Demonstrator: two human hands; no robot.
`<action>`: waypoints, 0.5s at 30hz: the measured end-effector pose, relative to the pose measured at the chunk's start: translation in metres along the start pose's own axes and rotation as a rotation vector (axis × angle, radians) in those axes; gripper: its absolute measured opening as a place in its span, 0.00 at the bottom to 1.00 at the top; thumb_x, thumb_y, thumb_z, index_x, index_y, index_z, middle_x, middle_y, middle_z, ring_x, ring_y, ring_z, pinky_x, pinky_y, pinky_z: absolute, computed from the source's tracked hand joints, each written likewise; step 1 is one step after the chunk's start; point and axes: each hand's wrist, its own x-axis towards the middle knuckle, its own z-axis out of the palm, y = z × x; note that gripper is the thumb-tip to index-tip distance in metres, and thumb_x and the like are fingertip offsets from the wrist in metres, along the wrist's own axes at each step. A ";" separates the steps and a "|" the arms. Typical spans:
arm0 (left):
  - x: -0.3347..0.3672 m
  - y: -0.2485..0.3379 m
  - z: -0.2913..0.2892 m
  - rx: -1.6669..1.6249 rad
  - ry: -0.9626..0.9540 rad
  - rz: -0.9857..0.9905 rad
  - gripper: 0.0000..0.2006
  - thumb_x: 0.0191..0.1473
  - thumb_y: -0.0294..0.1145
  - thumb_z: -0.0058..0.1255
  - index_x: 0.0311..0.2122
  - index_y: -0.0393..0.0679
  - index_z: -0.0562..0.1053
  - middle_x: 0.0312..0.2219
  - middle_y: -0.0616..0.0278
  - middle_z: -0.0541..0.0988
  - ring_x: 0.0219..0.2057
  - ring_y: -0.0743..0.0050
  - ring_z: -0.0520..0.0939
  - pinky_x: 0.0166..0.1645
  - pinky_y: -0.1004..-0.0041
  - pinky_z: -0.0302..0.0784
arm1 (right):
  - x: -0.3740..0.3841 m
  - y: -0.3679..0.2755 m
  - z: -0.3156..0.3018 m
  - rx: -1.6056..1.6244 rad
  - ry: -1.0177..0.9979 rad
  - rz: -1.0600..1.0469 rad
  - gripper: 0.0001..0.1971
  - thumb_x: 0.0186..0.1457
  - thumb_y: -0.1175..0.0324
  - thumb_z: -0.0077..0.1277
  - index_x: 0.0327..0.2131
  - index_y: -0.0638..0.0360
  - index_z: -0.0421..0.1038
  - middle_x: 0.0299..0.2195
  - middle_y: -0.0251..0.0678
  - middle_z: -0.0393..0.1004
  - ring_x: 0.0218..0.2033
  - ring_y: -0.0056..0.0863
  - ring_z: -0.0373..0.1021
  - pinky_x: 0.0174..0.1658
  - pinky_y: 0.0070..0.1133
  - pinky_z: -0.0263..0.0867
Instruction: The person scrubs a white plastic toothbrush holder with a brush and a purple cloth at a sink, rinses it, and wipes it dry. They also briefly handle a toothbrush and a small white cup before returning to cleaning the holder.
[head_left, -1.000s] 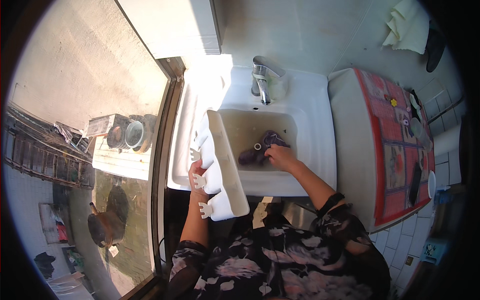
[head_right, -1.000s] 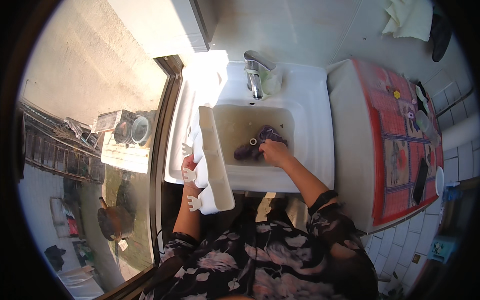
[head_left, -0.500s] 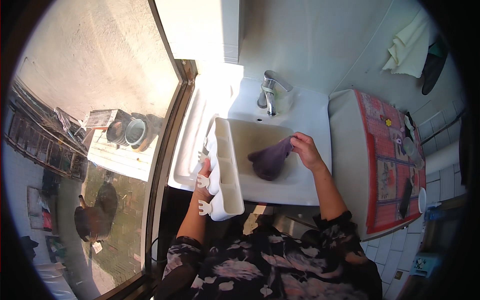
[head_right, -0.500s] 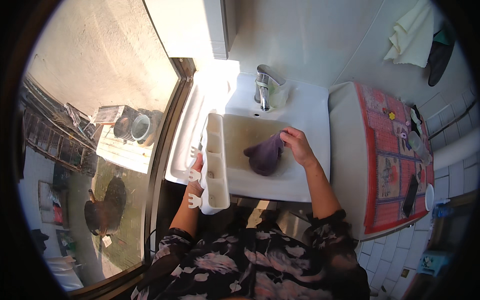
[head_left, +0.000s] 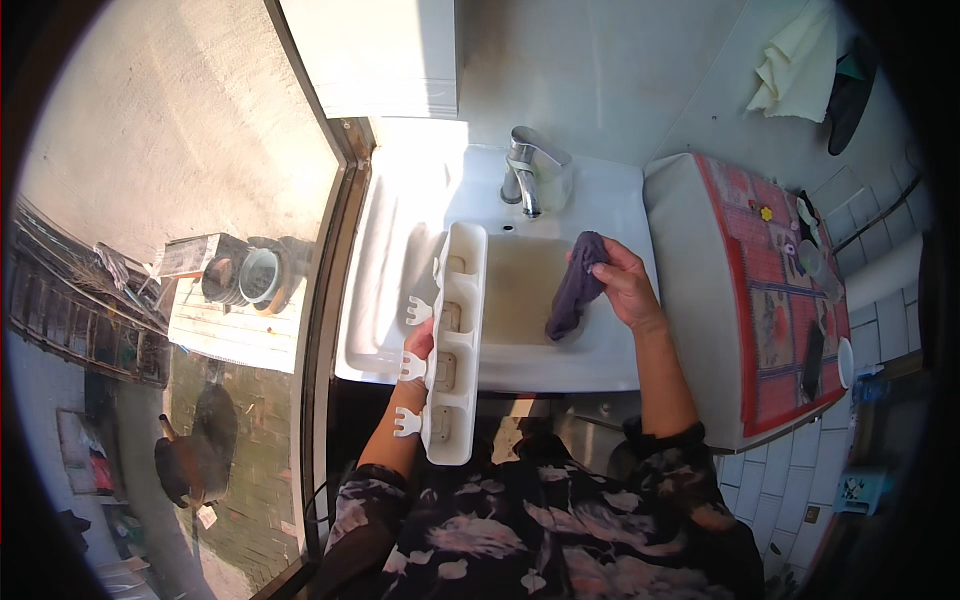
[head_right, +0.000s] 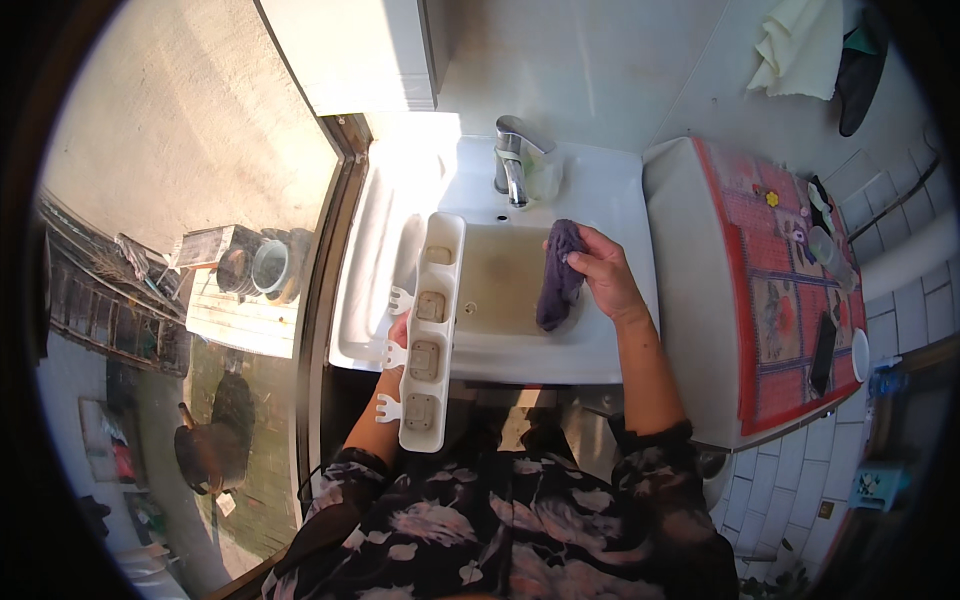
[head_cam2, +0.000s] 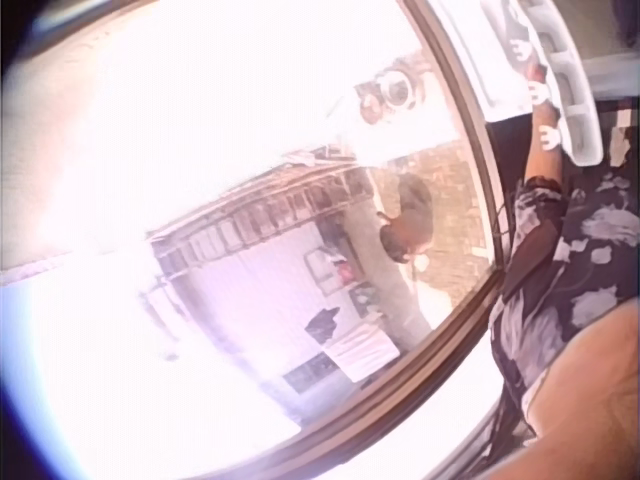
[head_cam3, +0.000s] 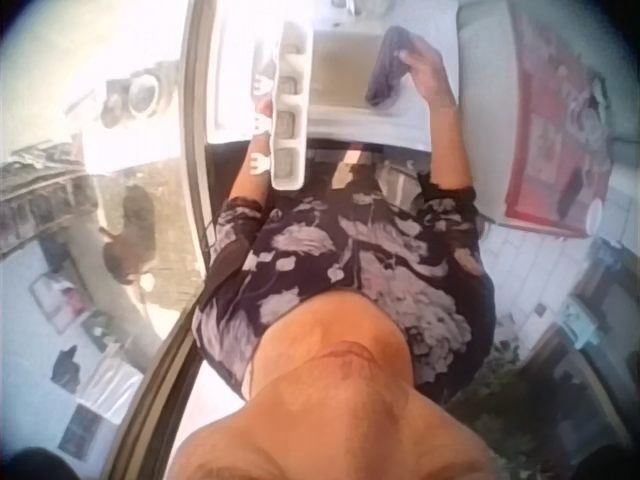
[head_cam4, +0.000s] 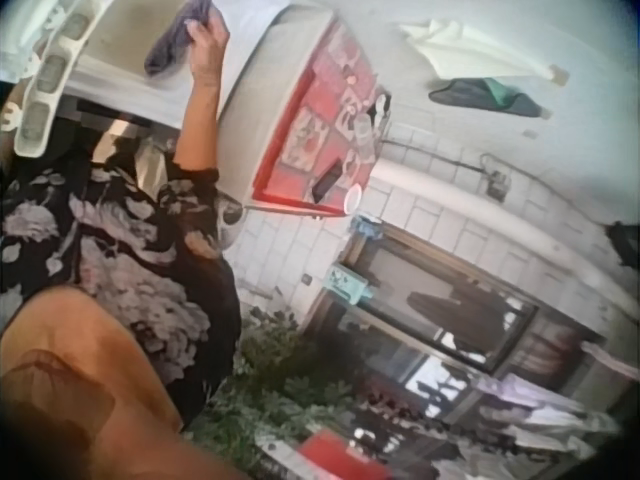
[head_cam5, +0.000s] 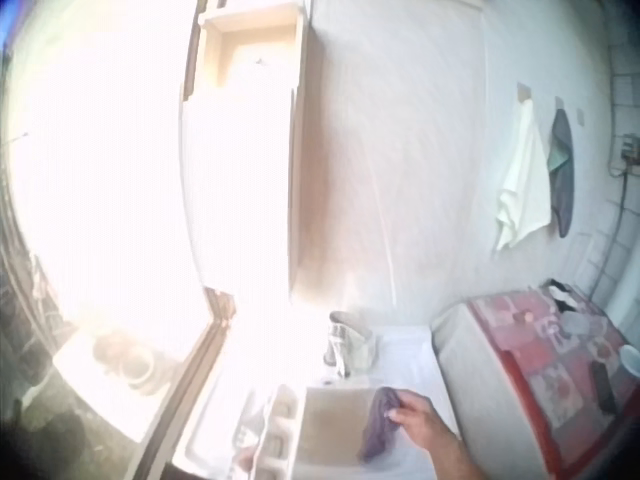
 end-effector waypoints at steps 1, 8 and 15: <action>-0.001 0.001 0.005 0.000 -0.006 -0.013 0.24 0.54 0.43 0.46 0.53 0.41 0.65 0.43 0.53 0.75 0.41 0.59 0.79 0.44 0.62 0.77 | -0.002 0.013 0.001 -0.061 -0.011 0.011 0.22 0.52 0.76 0.46 0.51 0.69 0.61 0.42 0.42 0.73 0.43 0.25 0.69 0.51 0.22 0.62; -0.006 0.003 0.036 0.297 0.154 -0.145 0.30 0.54 0.53 0.47 0.54 0.41 0.63 0.43 0.53 0.76 0.40 0.64 0.80 0.44 0.66 0.79 | -0.008 0.051 0.009 -0.040 0.109 0.111 0.05 0.49 0.78 0.53 0.27 0.61 0.66 0.25 0.27 0.70 0.27 0.13 0.66 0.32 0.12 0.64; 0.011 -0.026 0.046 0.290 0.275 -0.259 0.26 0.55 0.48 0.48 0.52 0.39 0.64 0.39 0.54 0.77 0.36 0.65 0.81 0.40 0.66 0.80 | 0.008 0.103 0.031 -0.550 0.066 0.100 0.04 0.46 0.77 0.53 0.27 0.65 0.71 0.26 0.30 0.72 0.27 0.17 0.67 0.31 0.17 0.65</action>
